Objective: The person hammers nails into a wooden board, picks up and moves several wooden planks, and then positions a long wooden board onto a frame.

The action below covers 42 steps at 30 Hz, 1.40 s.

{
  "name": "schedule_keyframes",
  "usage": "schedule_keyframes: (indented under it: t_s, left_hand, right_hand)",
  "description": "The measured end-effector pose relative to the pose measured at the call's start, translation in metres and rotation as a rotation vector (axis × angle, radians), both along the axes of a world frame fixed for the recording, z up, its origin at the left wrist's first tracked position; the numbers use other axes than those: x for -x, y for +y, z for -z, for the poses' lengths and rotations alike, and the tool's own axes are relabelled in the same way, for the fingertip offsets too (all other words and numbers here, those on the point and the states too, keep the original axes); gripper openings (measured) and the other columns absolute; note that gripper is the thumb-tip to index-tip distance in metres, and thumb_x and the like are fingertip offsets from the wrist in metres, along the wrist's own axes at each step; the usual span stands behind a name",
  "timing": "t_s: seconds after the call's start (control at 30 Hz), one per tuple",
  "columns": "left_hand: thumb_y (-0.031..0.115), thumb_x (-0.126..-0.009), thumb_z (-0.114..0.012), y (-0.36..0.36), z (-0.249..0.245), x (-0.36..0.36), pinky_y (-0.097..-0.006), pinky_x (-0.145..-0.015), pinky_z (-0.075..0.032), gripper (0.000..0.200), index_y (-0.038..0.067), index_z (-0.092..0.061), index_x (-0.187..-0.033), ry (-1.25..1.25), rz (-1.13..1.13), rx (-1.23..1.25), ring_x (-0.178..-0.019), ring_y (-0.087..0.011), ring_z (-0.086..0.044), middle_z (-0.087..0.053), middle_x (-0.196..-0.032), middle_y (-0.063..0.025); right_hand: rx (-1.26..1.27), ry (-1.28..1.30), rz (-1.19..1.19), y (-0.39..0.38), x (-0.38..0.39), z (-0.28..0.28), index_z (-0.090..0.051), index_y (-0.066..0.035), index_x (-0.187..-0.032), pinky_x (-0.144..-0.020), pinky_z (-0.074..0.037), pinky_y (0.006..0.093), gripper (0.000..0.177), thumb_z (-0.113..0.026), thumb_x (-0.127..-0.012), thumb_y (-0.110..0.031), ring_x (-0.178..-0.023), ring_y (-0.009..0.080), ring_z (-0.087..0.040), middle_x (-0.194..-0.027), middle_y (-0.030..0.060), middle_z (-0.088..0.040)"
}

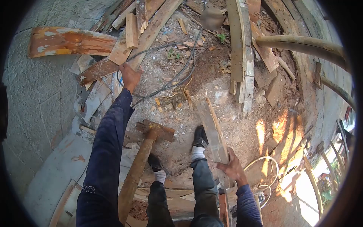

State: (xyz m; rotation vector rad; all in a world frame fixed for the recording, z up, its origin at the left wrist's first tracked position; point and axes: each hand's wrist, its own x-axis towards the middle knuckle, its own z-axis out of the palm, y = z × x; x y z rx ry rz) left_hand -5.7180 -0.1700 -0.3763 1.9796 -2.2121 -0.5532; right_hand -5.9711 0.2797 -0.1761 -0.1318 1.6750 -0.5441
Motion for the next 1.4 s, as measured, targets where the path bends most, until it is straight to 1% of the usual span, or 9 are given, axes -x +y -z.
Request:
schedule_keyframes:
  t_s: [0.1,0.33,0.47,0.57,0.8,1.1,1.2,1.27,1.4]
  left_hand:
    - [0.005,-0.064,-0.08,-0.003,-0.004,0.009,-0.0439,-0.099,-0.04,0.059,-0.009,-0.046,-0.11,0.075,-0.149,0.012,-0.112,-0.041,-0.048,-0.045,-0.117,-0.025]
    - [0.024,-0.066,-0.085,0.022,-0.027,0.013,-0.043,-0.082,-0.049,0.063,-0.005,-0.051,-0.11,0.112,0.024,-0.11,-0.094,-0.0367,-0.059,-0.059,-0.105,-0.0216]
    - [0.031,-0.08,-0.073,0.058,-0.085,0.035,-0.0386,-0.07,-0.049,0.062,-0.006,-0.048,-0.124,1.041,-0.533,-1.205,-0.088,-0.0286,-0.059,-0.061,-0.105,-0.0151]
    - [0.039,-0.084,-0.068,0.096,-0.132,0.049,-0.0371,-0.073,-0.048,0.065,-0.005,-0.047,-0.127,1.677,-0.619,-1.499,-0.094,-0.027,-0.055,-0.058,-0.111,-0.0159]
    - [0.045,-0.082,-0.067,0.145,-0.155,0.032,-0.0361,-0.081,-0.047,0.075,-0.007,-0.043,-0.129,1.778,-0.756,-1.484,-0.099,-0.0257,-0.049,-0.05,-0.123,-0.0195]
    - [0.043,-0.08,-0.072,0.19,-0.185,0.03,-0.0437,-0.087,-0.052,0.075,-0.005,-0.044,-0.13,1.902,-0.757,-1.549,-0.104,-0.035,-0.062,-0.057,-0.118,-0.0219]
    - [0.038,-0.077,-0.077,0.185,-0.201,0.038,-0.0395,-0.082,-0.053,0.065,-0.001,-0.05,-0.122,1.319,-0.684,-1.394,-0.096,-0.0306,-0.064,-0.063,-0.107,-0.0185]
    - [0.028,-0.069,-0.08,0.173,-0.207,0.025,-0.0409,-0.078,-0.05,0.054,-0.001,-0.057,-0.108,0.251,-0.418,-0.836,-0.091,-0.0292,-0.064,-0.063,-0.103,-0.0195]
    - [0.021,-0.062,-0.078,0.137,-0.186,-0.056,-0.0425,-0.082,-0.048,0.045,-0.001,-0.057,-0.095,-0.211,-0.217,-0.25,-0.092,-0.0372,-0.06,-0.06,-0.097,-0.0191]
  right_hand:
    - [0.014,0.332,-0.489,0.031,0.016,-0.016,-0.045,0.001,-0.132,-0.093,-0.047,0.0344,0.082,-0.084,-0.064,-0.024,-0.105,0.0275,-0.061,-0.111,0.0185,-0.063]
    - [-0.195,0.223,-0.3,-0.001,0.013,-0.06,-0.049,-0.001,-0.126,-0.09,-0.047,0.0346,0.073,-0.083,-0.065,-0.023,-0.102,0.0286,-0.061,-0.108,0.017,-0.063]
    - [0.071,0.077,-0.14,-0.004,0.002,-0.059,-0.044,-0.003,-0.128,-0.085,-0.051,0.0364,0.066,-0.077,-0.072,-0.012,-0.096,0.0264,-0.064,-0.106,0.0147,-0.063]
    - [-0.09,-0.491,0.48,-0.047,-0.004,-0.074,-0.036,-0.006,-0.131,-0.078,-0.056,0.0391,0.064,-0.07,-0.077,-0.001,-0.087,0.0246,-0.066,-0.104,0.0138,-0.063]
    - [0.108,-0.415,0.409,-0.067,-0.009,-0.066,-0.031,-0.005,-0.136,-0.101,-0.038,0.0314,0.069,-0.067,-0.077,-0.004,-0.115,0.0189,-0.049,-0.121,0.0094,-0.052]
    - [0.203,-0.278,0.279,-0.088,0.006,-0.086,-0.033,-0.007,-0.132,-0.099,-0.04,0.0334,0.068,-0.072,-0.077,-0.01,-0.114,0.0207,-0.049,-0.121,0.01,-0.051]
    - [0.27,-0.138,0.214,-0.097,0.004,-0.089,-0.032,-0.006,-0.132,-0.098,-0.041,0.0343,0.067,-0.072,-0.078,-0.012,-0.112,0.0207,-0.05,-0.116,0.0103,-0.052]
    - [0.242,-0.11,0.182,-0.098,0.008,-0.092,-0.033,-0.005,-0.128,-0.094,-0.045,0.0344,0.063,-0.071,-0.078,-0.011,-0.107,0.0206,-0.054,-0.113,0.0117,-0.054]
    - [0.279,-0.087,0.178,-0.1,0.021,-0.096,-0.034,-0.005,-0.126,-0.089,-0.047,0.0339,0.06,-0.07,-0.078,-0.01,-0.103,0.0204,-0.056,-0.111,0.0126,-0.055]
